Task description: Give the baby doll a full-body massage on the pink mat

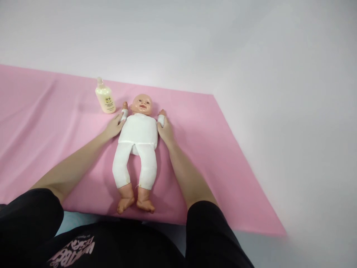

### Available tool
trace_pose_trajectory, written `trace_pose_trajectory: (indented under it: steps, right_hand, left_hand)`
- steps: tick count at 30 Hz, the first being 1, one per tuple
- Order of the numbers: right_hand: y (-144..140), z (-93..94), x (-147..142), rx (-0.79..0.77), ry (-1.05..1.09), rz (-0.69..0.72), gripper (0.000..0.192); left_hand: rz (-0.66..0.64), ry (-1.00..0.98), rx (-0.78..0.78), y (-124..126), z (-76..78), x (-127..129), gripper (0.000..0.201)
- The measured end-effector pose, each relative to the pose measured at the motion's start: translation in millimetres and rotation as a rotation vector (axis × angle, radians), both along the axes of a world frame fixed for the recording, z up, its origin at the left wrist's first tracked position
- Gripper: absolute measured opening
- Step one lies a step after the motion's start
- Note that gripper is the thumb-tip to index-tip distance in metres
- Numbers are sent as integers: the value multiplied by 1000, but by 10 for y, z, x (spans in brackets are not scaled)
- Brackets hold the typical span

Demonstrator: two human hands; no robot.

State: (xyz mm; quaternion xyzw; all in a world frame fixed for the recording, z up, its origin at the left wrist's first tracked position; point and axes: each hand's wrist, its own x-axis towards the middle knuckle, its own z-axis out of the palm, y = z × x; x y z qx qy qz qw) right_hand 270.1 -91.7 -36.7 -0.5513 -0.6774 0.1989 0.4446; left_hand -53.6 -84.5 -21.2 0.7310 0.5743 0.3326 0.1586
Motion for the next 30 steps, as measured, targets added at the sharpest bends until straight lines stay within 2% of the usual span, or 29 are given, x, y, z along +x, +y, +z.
trace_pose_trajectory:
  steps: [2, 4, 9, 12, 15, 18, 20, 22, 26, 30]
  right_hand:
    - [-19, 22, -23, -72, 56, -49, 55]
    - [-36, 40, -42, -58, 108, -66, 58]
    - [-95, 76, -87, 175, 205, -57, 80]
    - [-156, 109, -119, 331, 231, -51, 88]
    - [-227, 130, -144, 408, 194, 55, 83]
    - [-272, 111, -164, 448, 140, 237, 73]
    - [-273, 85, -176, 463, 111, 297, 75]
    - [-249, 62, -184, 454, 91, 261, 80]
    - [-155, 41, -176, 402, 11, 71, 78]
    - [-52, 0, -132, 273, -107, -47, 74]
  left_hand:
    - [2, -20, -7, 16, -9, -10, 71]
    - [-31, -85, 14, 21, -13, -22, 70]
    - [-128, -307, 183, -10, -9, -5, 88]
    - [-185, -339, 314, -73, 25, 41, 94]
    - [-217, -251, 431, -167, 85, 71, 90]
    - [-335, -104, 458, -262, 146, 84, 75]
    - [-400, -46, 455, -297, 168, 100, 65]
    - [-384, -47, 433, -296, 166, 125, 64]
    - [-234, -134, 374, -191, 99, 163, 77]
    - [-178, -130, 331, -70, 18, 128, 80]
